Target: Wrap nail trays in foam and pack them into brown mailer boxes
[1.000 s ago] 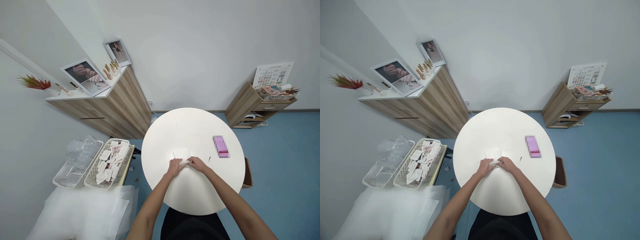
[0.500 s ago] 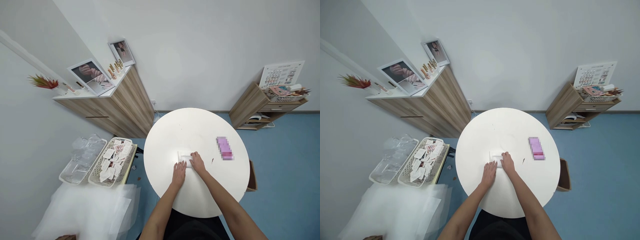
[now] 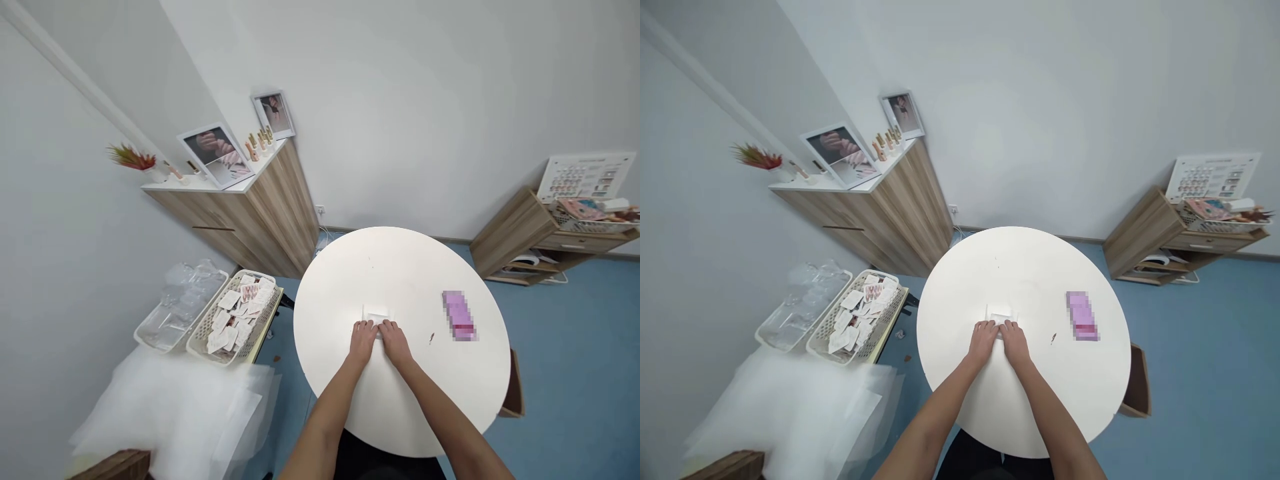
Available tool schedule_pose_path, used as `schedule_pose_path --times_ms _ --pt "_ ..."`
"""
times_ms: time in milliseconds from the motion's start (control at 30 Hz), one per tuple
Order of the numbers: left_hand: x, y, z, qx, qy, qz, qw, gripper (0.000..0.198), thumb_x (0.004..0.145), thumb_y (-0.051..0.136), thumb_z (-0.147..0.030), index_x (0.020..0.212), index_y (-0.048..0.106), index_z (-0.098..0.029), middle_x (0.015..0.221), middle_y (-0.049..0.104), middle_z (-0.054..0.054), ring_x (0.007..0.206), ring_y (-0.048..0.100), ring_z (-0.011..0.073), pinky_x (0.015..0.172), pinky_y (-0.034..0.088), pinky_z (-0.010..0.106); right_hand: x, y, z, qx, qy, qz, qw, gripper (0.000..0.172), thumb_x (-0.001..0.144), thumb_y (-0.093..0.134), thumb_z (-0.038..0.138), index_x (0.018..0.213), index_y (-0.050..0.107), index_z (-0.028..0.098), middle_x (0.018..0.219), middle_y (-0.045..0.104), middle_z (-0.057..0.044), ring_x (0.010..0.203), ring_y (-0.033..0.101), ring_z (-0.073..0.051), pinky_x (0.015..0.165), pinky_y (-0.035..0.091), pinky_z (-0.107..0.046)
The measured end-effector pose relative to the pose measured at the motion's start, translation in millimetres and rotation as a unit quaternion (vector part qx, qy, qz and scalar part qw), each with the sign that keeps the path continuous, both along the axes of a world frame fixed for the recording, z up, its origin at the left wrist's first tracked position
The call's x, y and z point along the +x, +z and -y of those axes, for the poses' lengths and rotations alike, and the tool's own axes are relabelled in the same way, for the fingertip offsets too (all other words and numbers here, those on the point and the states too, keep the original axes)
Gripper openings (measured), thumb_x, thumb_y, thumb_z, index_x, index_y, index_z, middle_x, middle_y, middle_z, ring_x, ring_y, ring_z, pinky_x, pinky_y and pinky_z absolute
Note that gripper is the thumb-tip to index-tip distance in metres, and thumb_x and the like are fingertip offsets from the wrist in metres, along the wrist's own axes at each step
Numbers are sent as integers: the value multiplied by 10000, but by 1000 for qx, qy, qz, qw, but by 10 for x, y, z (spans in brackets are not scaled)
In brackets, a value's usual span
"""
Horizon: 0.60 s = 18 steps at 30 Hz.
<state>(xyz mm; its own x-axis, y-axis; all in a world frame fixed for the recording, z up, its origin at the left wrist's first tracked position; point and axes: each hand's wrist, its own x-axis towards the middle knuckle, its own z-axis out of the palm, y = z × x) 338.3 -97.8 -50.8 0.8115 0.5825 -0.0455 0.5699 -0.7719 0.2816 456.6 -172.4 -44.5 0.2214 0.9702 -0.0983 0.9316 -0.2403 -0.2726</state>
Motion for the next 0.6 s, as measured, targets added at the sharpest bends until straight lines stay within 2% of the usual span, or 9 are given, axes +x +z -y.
schedule_pose_path --times_ms 100,200,300,367,433,533,600 --pt "-1 48 92 -26 36 3 999 376 852 504 -111 1210 543 -219 1278 558 116 1227 490 296 1049 353 511 -41 79 -29 16 -7 25 1000 309 808 462 61 1057 562 214 1118 577 -109 1027 511 -263 843 409 -367" --pt "-312 91 238 -89 101 12 991 564 834 560 -238 1382 429 -224 1472 418 142 1367 362 347 1077 315 570 -114 167 -39 33 44 29 998 295 812 484 114 1076 567 214 1127 589 -118 1071 517 -276 898 391 -395" --pt "-965 169 471 -169 177 31 969 545 845 550 -305 1375 455 -223 1374 539 121 1248 520 299 1022 422 460 -273 265 -103 -44 153 6 987 268 843 479 166 1088 577 209 1109 622 -111 1019 577 -257 849 412 -368" --pt "-1520 266 703 -182 253 42 949 493 836 577 -339 1313 523 -226 1277 617 103 1150 593 286 963 473 411 -482 338 -191 -123 246 -11 961 258 848 501 209 1093 582 214 1101 645 -97 990 613 -242 804 427 -338" --pt "-2091 404 982 -168 339 54 924 459 838 590 -356 1275 555 -220 1253 633 105 1128 605 290 919 495 388 -801 423 -290 -166 330 -27 929 266 854 511 240 1108 583 219 1126 654 -89 996 630 -231 795 437 -321" --pt "-2871 673 1424 -129 446 68 883 415 877 549 -332 1273 548 -210 1292 602 115 1164 579 287 933 478 383 -1447 590 -381 -153 418 -49 894 290 874 495 259 1145 580 201 1179 644 -104 1045 628 -233 850 444 -330" --pt "-3312 870 1696 -95 505 80 854 347 900 515 -295 1232 566 -209 1237 621 103 1112 601 263 927 473 370 -1929 733 -376 -129 465 -60 874 303 878 494 259 1160 580 185 1199 635 -117 1071 620 -239 877 443 -332"
